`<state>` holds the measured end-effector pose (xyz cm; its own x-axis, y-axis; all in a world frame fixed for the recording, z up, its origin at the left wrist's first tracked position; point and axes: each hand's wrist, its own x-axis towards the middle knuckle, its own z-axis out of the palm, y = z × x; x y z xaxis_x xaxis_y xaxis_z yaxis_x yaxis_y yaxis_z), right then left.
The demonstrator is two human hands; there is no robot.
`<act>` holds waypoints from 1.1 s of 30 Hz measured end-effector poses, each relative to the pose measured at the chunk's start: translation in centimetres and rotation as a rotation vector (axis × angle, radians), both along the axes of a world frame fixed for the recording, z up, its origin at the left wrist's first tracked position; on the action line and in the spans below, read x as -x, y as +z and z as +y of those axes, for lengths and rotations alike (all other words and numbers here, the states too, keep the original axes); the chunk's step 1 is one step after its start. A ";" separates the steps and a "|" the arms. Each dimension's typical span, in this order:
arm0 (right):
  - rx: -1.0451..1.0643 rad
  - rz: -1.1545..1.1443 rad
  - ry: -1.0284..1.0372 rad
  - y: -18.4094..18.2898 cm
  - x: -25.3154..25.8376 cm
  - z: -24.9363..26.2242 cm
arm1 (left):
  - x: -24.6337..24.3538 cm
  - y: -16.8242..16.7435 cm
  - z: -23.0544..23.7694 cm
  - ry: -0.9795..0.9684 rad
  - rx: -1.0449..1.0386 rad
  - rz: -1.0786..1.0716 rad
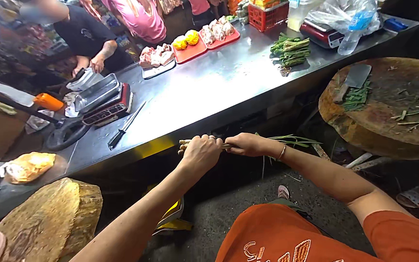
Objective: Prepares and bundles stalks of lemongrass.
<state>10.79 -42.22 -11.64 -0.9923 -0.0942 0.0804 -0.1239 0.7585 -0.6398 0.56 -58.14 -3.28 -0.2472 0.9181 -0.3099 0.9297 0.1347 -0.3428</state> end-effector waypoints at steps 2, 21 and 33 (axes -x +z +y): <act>-0.072 0.002 0.019 0.1 0.7 -1.0 | 0.3 -0.2 -0.7 0.019 -0.007 -0.034; -0.219 -0.165 0.021 1.6 1.2 2.2 | 2.5 -3.2 -4.7 0.108 -0.343 -0.125; -0.245 0.185 -0.167 2.8 -1.2 0.2 | 0.9 -7.5 -2.9 0.431 -1.107 -0.864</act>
